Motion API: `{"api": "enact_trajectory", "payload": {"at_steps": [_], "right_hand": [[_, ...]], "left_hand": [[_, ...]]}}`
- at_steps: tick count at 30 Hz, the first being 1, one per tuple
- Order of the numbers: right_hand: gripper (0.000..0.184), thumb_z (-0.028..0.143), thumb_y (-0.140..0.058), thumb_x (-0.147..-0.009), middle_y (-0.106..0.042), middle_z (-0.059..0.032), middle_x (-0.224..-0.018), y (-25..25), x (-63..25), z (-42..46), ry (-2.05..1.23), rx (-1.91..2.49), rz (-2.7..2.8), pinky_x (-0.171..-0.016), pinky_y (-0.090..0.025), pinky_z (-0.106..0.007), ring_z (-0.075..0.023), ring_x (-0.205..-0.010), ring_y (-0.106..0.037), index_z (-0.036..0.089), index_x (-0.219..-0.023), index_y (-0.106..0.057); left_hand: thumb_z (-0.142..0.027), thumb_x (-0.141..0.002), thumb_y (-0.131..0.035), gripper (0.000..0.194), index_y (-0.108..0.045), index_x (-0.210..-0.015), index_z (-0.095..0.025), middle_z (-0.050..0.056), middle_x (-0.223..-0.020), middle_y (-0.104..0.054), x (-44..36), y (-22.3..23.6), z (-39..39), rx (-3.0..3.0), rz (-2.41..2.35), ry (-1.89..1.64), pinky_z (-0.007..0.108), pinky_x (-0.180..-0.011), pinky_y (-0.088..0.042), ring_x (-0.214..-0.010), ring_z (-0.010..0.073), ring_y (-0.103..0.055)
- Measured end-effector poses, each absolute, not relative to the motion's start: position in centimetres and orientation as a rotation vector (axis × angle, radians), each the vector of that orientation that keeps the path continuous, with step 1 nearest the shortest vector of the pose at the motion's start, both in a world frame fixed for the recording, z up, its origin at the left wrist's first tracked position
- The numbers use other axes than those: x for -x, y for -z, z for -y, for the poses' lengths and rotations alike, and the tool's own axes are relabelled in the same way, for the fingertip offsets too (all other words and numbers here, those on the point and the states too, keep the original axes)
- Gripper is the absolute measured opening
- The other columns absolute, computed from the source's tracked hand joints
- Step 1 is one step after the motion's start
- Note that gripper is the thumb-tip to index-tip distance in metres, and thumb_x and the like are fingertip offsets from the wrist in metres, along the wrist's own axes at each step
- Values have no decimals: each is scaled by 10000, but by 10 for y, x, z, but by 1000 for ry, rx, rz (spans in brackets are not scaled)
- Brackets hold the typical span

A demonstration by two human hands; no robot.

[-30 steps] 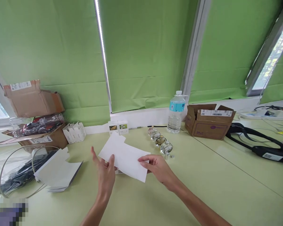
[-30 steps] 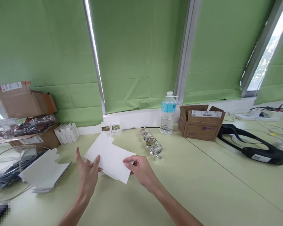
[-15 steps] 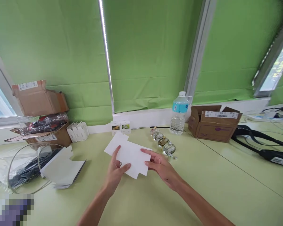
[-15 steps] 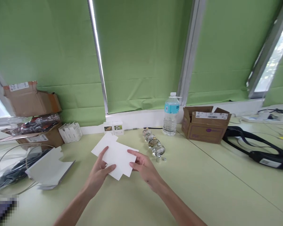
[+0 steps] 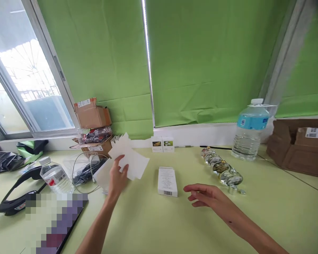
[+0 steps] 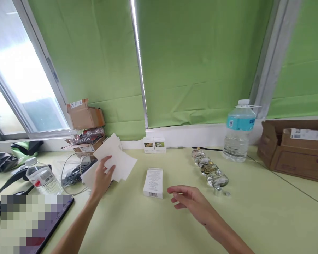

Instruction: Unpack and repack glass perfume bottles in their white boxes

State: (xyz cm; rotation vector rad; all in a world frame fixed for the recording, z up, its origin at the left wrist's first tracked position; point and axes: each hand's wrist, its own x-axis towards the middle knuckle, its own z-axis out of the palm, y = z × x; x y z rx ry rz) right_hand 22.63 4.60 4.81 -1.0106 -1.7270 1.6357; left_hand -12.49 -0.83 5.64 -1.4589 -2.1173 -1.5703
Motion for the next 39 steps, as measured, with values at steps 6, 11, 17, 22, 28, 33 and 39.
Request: {"api": "enact_trajectory", "payload": {"at_steps": [6, 11, 17, 22, 28, 33, 39], "right_hand": [[393, 502, -606, -823, -690, -90, -1128, -41, -227, -46, -1635, 970, 1801, -890, -535, -382, -260, -1002, -647, 205, -1055, -718], [415, 530, -613, -806, -692, -97, -1126, -38, -225, -48, -1627, 987, 1824, -901, -530, -389, -270, -1005, -647, 203, -1034, -727], [449, 559, -647, -759, -700, -102, -1116, -42, -227, -49, -1622, 1036, 1818, -899, -532, -406, -286, -998, -650, 208, -1025, -735], [468, 577, -634, -756, -700, -102, -1116, -39, -226, -51, -1614, 1054, 1856, -893, -534, -395, -277, -999, -649, 206, -1025, -734], [486, 587, -636, -750, -706, -113, -1091, -35, -224, -56, -1638, 1024, 1889, -885, -529, -388, -274, -994, -646, 190, -1011, -736], [482, 581, -638, -757, -712, -114, -1064, -33, -225, -55, -1616, 1009, 1892, -880, -522, -395, -271, -976, -645, 188, -1018, -735], [481, 589, -638, -751, -713, -111, -1050, -32, -225, -55, -1586, 1004, 1910, -864, -523, -388, -272, -964, -648, 189, -999, -741]], "left_hand": [[-266, -858, -466, 373, -570, -1209, -194, 122, -1092, -646, 190, -45, 51, 1181, 2219, 1244, 426, -885, -446, -1069, 303, -543], [-223, -821, -503, 285, -663, -1057, -223, 76, -1021, -682, 200, -39, 54, 1248, 2232, 983, 423, -957, -401, -1093, 298, -515], [-310, -864, -496, 286, -666, -1068, -206, 88, -1149, -648, 200, -38, 54, 1211, 2190, 846, 430, -1003, -362, -1129, 296, -491], [-295, -904, -437, 305, -650, -1103, -206, 75, -1132, -666, 202, -40, 56, 1207, 2164, 810, 405, -992, -368, -1148, 280, -496], [-211, -883, -424, 283, -681, -1001, -214, 71, -1000, -707, 199, -42, 58, 1200, 2185, 789, 391, -908, -402, -1068, 278, -556], [-240, -885, -443, 274, -653, -1062, -238, 46, -1006, -712, 191, -48, 60, 1220, 2229, 804, 307, -706, -435, -875, 222, -626], [-272, -881, -474, 304, -611, -1153, -264, 32, -995, -708, 189, -49, 59, 1236, 2326, 828, 260, -590, -407, -770, 181, -631]]}}
